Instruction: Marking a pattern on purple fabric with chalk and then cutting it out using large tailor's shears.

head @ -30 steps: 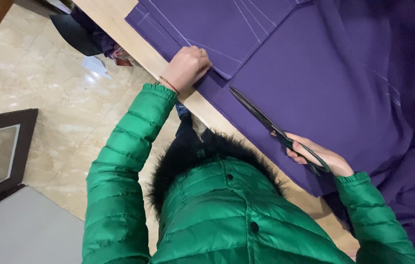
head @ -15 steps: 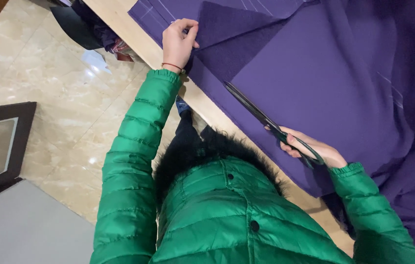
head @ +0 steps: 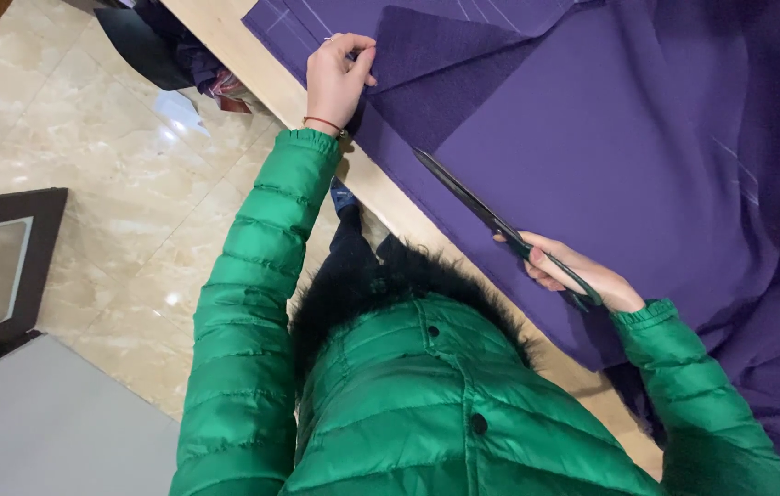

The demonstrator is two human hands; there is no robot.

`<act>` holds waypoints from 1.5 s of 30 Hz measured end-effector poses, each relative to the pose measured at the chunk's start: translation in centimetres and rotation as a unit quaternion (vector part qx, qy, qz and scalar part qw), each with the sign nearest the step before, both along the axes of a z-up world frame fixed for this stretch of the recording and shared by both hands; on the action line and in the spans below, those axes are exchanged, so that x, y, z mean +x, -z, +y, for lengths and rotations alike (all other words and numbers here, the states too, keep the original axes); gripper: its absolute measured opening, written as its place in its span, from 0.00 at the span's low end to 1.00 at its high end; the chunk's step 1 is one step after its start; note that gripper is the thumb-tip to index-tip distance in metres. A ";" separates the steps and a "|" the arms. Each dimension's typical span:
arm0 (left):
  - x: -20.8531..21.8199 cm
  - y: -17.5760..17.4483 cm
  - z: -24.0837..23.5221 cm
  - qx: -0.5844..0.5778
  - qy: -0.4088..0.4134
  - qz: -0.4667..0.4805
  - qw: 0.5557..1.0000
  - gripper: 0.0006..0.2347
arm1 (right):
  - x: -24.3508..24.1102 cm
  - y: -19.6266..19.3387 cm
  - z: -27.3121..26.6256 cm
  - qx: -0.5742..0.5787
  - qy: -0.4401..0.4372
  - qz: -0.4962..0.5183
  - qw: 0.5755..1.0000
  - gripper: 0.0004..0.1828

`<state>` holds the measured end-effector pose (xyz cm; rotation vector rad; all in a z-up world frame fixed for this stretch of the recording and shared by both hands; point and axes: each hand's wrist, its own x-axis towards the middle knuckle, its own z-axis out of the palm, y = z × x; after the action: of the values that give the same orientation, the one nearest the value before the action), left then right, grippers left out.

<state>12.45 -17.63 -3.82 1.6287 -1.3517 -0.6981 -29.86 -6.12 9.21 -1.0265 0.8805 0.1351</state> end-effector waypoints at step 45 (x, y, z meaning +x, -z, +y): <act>-9.2 -1.9 18.3 -0.124 0.147 -0.201 0.960 0.07 | -2.6 -0.2 2.2 -0.025 -0.011 -0.058 0.998 0.49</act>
<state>3.28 0.66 -1.90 1.4264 -1.9212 -0.3506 -32.41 -3.90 9.39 -1.0805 0.7713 0.0715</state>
